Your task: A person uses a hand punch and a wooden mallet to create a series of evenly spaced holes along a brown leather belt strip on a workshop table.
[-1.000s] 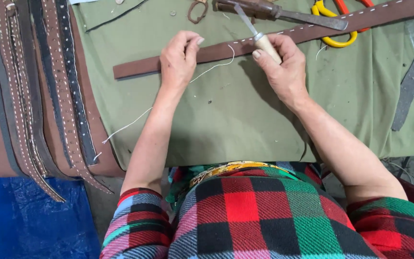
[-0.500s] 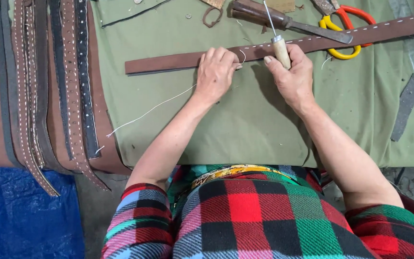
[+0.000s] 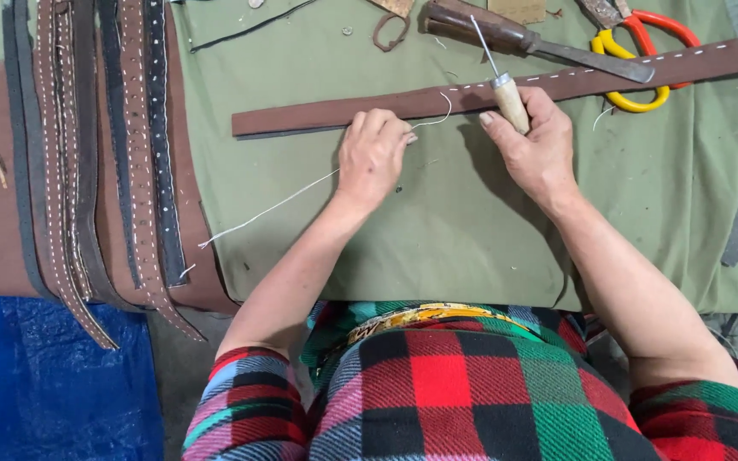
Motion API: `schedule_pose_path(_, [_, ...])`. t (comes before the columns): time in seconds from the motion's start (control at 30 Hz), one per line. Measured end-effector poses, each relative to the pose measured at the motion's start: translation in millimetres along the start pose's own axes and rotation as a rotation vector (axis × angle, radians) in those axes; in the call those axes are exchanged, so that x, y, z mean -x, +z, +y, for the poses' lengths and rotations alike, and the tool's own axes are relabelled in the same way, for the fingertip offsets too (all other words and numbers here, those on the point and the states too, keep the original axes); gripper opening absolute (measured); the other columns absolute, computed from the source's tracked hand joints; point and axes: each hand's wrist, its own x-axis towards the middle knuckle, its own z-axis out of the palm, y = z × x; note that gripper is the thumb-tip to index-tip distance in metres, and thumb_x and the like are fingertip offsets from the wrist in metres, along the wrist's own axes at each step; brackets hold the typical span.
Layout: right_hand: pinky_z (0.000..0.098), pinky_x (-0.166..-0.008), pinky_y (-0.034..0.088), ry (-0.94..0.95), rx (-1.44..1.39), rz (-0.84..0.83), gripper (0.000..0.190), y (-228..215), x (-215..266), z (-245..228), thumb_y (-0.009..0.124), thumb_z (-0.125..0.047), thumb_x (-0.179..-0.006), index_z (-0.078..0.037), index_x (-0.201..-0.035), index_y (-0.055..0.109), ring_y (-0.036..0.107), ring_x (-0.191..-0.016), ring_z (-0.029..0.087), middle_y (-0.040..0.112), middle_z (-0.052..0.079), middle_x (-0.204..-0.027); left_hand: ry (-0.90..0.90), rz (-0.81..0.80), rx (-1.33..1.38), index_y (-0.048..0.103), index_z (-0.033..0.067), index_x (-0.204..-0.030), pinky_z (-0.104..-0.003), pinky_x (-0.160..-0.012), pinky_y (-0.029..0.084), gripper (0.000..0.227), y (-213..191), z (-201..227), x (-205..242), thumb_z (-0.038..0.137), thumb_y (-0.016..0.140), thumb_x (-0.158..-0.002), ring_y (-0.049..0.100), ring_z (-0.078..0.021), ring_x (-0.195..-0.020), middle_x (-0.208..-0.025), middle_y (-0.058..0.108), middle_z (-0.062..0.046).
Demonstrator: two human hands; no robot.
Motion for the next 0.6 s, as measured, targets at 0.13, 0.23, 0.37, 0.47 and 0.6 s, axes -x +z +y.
schedule_pose_path(0.13, [0.0277, -0.073, 0.042, 0.015, 0.044, -0.017, 0.022, -0.5, 2.4, 0.9, 0.077, -0.025, -0.099, -0.012, -0.112, 0.065, 0.047, -0.081, 0.01, 0.056, -0.006, -0.089, 0.059, -0.024, 0.025, 0.06, 0.0101, -0.096, -0.042, -0.067, 0.044, 0.006, -12.9, 12.6, 3.7, 0.01, 0.065, -0.098, 0.048, -0.0294, -0.08, -0.098, 0.057, -0.005])
schedule_pose_path(0.23, [0.0284, -0.067, 0.041, 0.025, 0.012, 0.003, 0.024, -0.3, 1.0, 7.5, 0.082, -0.022, -0.097, -0.012, -0.113, 0.068, 0.051, -0.076, 0.011, 0.058, -0.001, -0.083, 0.156, -0.157, 0.181, 0.06, 0.0112, -0.095, -0.045, -0.073, 0.047, 0.005, -34.0, 26.3, 15.7, 0.013, 0.063, -0.099, 0.055, -0.0317, -0.087, -0.099, 0.059, -0.007])
schedule_pose_path(0.37, [0.0278, -0.06, 0.04, 0.058, -0.045, 0.015, 0.024, 2.2, 1.1, 10.2, 0.088, -0.018, -0.095, -0.012, -0.112, 0.072, 0.055, -0.07, 0.012, 0.06, 0.004, -0.076, 0.084, -0.509, 0.55, 0.068, 0.0108, -0.096, -0.049, -0.082, 0.055, 0.007, -67.5, 43.7, 13.6, 0.016, 0.073, -0.094, 0.069, -0.0382, -0.091, -0.096, 0.067, -0.013])
schedule_pose_path(0.47, [0.0281, -0.059, 0.039, 0.023, -0.046, 0.014, 0.024, 3.8, 3.5, 9.4, 0.088, -0.015, -0.096, -0.011, -0.113, 0.072, 0.055, -0.068, 0.013, 0.059, 0.006, -0.074, 0.15, -0.177, 0.249, 0.07, 0.0214, -0.1, -0.044, -0.08, 0.053, 0.003, -44.5, 4.3, -4.0, 0.023, 0.067, -0.1, 0.068, -0.0298, -0.092, -0.096, 0.064, -0.002])
schedule_pose_path(0.6, [0.0282, -0.059, 0.04, 0.004, -0.056, 0.033, 0.022, 3.6, 2.4, 9.7, 0.086, -0.015, -0.097, -0.01, -0.113, 0.072, 0.055, -0.069, 0.014, 0.059, 0.006, -0.074, 0.078, -0.115, 0.159, 0.068, 0.0295, -0.11, -0.04, -0.083, 0.053, 0.009, -42.2, -25.8, -47.1, 0.029, 0.065, -0.103, 0.068, -0.0225, -0.098, -0.101, 0.063, 0.006])
